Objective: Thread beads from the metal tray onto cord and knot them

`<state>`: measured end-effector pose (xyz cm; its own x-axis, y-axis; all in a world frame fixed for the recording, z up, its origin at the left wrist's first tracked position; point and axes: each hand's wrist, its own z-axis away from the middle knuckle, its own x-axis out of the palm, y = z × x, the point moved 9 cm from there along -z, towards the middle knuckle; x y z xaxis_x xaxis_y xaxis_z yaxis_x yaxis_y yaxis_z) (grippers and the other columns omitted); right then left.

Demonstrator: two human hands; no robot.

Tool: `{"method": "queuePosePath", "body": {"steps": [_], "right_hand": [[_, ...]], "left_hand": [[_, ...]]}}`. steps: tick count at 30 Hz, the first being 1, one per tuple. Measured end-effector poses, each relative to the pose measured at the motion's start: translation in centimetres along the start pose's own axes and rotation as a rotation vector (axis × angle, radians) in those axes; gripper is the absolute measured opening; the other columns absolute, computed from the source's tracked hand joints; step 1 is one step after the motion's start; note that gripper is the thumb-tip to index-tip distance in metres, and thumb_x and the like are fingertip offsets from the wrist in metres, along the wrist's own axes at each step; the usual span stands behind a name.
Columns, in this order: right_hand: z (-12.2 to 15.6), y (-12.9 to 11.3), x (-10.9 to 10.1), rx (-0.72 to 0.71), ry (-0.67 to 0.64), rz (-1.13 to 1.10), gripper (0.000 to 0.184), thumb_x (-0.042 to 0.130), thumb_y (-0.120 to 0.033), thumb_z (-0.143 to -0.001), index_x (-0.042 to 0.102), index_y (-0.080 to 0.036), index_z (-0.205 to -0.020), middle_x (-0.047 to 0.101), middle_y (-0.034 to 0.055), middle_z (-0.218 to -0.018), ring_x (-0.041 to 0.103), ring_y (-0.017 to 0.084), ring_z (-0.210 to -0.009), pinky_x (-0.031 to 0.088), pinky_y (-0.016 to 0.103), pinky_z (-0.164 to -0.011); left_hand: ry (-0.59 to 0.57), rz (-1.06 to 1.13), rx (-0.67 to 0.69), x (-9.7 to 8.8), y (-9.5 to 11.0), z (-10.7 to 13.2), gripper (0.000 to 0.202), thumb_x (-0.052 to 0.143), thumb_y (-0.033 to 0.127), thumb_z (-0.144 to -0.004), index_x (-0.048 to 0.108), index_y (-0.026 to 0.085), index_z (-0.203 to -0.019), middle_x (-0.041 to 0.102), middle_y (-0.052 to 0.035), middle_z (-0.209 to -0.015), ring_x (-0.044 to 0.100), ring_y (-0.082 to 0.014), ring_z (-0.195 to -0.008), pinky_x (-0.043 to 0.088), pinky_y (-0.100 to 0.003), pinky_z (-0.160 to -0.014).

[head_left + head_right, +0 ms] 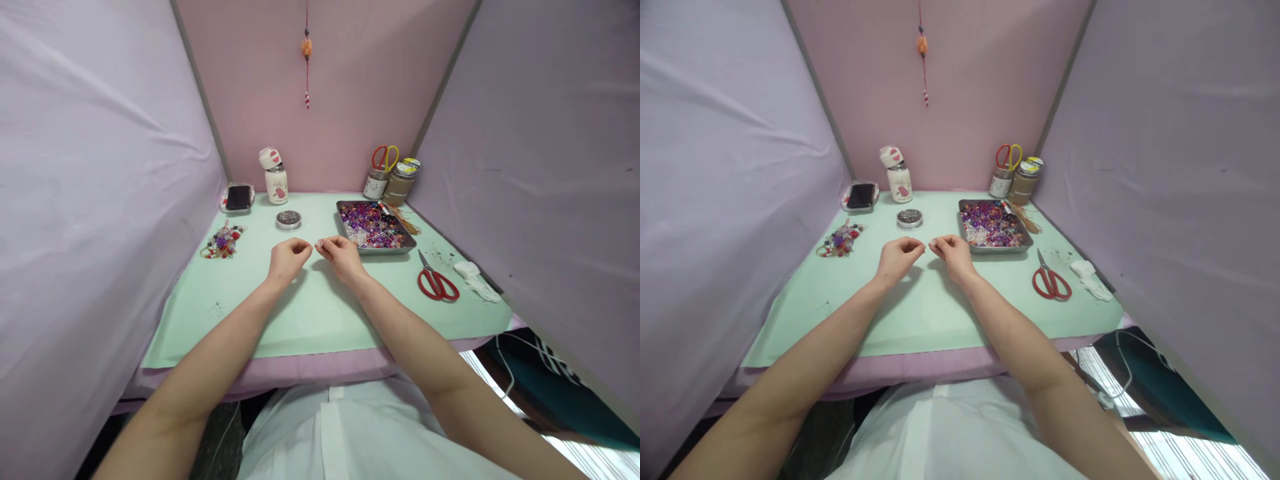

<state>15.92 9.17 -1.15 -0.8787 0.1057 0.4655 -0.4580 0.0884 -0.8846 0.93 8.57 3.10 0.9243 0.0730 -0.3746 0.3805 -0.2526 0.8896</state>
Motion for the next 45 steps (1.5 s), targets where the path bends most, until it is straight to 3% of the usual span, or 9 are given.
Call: {"method": "queuePosePath", "body": {"steps": [16,45], "right_hand": [[-0.04,0.13,-0.02,0.002,-0.014,0.001,0.032,0.082,-0.035,-0.054,0.059,-0.017,-0.064,0.065,0.0003,-0.071,0.063,0.012,-0.075,0.051,0.032,-0.088],[0.06,0.18,0.06,0.007,-0.023,0.022,0.032,0.082,-0.037,-0.054,0.059,-0.017,-0.065,0.066,0.0013,-0.072,0.063,0.013,-0.075,0.051,0.033,-0.089]], "left_hand": [[-0.036,0.016,0.009,0.23,-0.05,-0.07,0.017,0.061,0.030,-0.069,0.070,0.016,-0.071,0.070,-0.0052,-0.073,0.061,-0.0162,-0.070,0.044,-0.027,-0.068],[0.000,0.015,-0.021,-0.05,-0.52,-0.17,0.011,0.063,0.027,-0.066,0.070,0.018,-0.067,0.069,-0.0034,-0.070,0.059,-0.0162,-0.068,0.043,-0.028,-0.070]]}}
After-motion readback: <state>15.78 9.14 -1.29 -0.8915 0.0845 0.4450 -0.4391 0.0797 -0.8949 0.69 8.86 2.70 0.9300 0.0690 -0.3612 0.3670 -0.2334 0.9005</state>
